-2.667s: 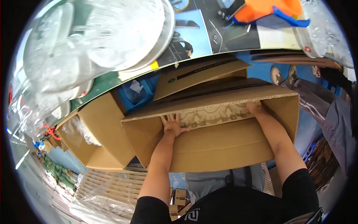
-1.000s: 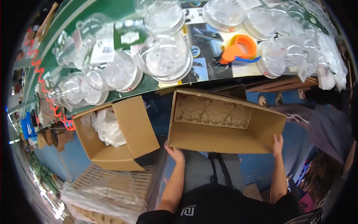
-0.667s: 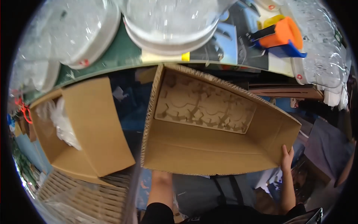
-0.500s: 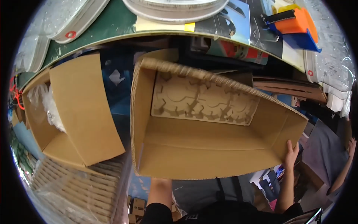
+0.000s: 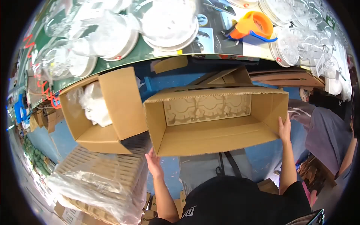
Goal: Packaging light fixtures into cardboard boxes using pulp trays and plastic liners.
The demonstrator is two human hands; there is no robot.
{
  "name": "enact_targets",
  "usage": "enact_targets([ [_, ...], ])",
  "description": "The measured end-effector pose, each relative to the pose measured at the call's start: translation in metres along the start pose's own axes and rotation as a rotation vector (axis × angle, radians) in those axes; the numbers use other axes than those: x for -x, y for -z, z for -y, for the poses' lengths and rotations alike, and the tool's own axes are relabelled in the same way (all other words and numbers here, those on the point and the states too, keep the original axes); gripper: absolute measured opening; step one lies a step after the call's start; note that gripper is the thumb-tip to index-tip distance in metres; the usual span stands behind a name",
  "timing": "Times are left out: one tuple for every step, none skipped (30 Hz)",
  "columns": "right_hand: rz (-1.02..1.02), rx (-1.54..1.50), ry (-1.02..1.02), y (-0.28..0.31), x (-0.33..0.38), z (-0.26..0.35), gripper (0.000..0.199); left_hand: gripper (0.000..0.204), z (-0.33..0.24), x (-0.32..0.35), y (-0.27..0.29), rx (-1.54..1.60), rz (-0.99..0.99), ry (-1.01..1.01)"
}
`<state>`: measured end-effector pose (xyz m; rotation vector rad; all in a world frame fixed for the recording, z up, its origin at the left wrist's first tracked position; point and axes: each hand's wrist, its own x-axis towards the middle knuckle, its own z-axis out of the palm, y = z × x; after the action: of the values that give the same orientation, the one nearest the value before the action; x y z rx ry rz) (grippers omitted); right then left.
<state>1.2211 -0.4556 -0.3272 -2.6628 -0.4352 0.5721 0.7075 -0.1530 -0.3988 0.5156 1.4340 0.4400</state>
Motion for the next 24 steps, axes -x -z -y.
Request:
enact_targets([
  [0.012,-0.022,0.013,-0.003,0.002,0.01,0.041,0.06,-0.036,0.013,-0.008,-0.093,0.124,-0.16],
  [0.004,-0.038,0.034,-0.011,0.003,0.025,0.044,0.06,-0.064,0.018,-0.018,-0.099,0.094,-0.192],
  [-0.016,-0.033,0.046,-0.017,0.009,0.036,0.046,0.06,-0.081,0.011,-0.035,-0.375,0.039,-0.338],
  [-0.014,-0.038,0.056,-0.026,0.014,0.03,0.046,0.062,-0.1,0.0,-0.049,-0.65,-0.013,-0.473],
  [-0.132,0.098,0.087,-0.027,0.014,0.007,0.05,0.055,-0.131,-0.014,-0.077,-0.798,0.023,-0.29],
  [-0.236,0.233,0.118,-0.026,0.014,-0.002,0.053,0.048,-0.157,-0.019,-0.092,-0.946,0.049,-0.099],
  [-0.221,0.22,0.135,-0.029,0.016,0.032,0.053,0.037,-0.146,-0.031,-0.076,-0.987,-0.02,-0.391],
  [-0.306,0.349,0.302,-0.028,0.024,0.101,0.051,0.039,-0.143,-0.038,-0.066,-1.058,-0.027,-0.409],
  [-0.404,0.487,0.467,-0.031,0.029,0.159,0.049,0.04,-0.14,-0.042,-0.067,-1.121,-0.019,-0.429],
  [-0.175,0.388,0.504,-0.046,0.032,0.199,0.044,0.039,-0.138,-0.041,-0.071,-1.153,-0.01,-0.447],
  [0.058,0.283,0.525,-0.07,0.035,0.23,0.039,0.039,-0.137,-0.038,-0.077,-1.188,-0.021,-0.445],
  [0.332,0.104,0.462,-0.112,0.034,0.245,0.032,0.04,-0.139,-0.036,-0.082,-1.217,-0.029,-0.45],
  [0.421,0.137,0.675,-0.159,0.031,0.264,0.035,0.041,-0.135,-0.038,-0.078,-1.216,0.019,-0.504],
  [0.597,0.263,0.689,-0.211,0.022,0.276,0.042,0.041,-0.132,-0.042,-0.078,-1.217,0.034,-0.506],
  [0.639,0.394,0.855,-0.26,0.017,0.278,0.064,0.042,-0.13,-0.042,-0.079,-1.209,0.036,-0.499],
  [0.633,0.501,0.875,-0.318,0.008,0.257,0.068,0.042,-0.127,-0.042,-0.088,-1.199,0.056,-0.497],
  [0.634,0.591,0.904,-0.369,0.002,0.247,0.072,0.042,-0.125,-0.046,-0.089,-1.207,0.065,-0.497],
  [0.656,0.573,0.905,-0.399,0.009,0.261,0.072,0.042,-0.12,-0.046,-0.08,-1.174,0.049,-0.502],
  [0.799,0.665,0.737,-0.422,0.02,0.274,0.068,0.042,-0.12,-0.042,-0.074,-1.14,0.032,-0.501],
  [0.936,0.758,0.564,-0.437,0.031,0.281,0.064,0.043,-0.123,-0.038,-0.072,-1.192,0.023,-0.411],
  [0.658,0.65,0.469,-0.47,0.015,0.223,0.055,0.044,-0.119,-0.045,-0.091,-1.184,0.097,-0.466],
  [0.699,0.637,0.484,-0.482,0.023,0.23,0.055,0.044,-0.116,-0.041,-0.08,-1.208,0.084,-0.468],
  [0.799,0.592,0.504,-0.494,0.024,0.238,0.052,0.046,-0.114,-0.036,-0.075,-1.215,0.063,-0.489],
  [0.882,0.555,0.517,-0.501,0.023,0.242,0.049,0.046,-0.112,-0.035,-0.072,-1.225,0.049,-0.469],
])
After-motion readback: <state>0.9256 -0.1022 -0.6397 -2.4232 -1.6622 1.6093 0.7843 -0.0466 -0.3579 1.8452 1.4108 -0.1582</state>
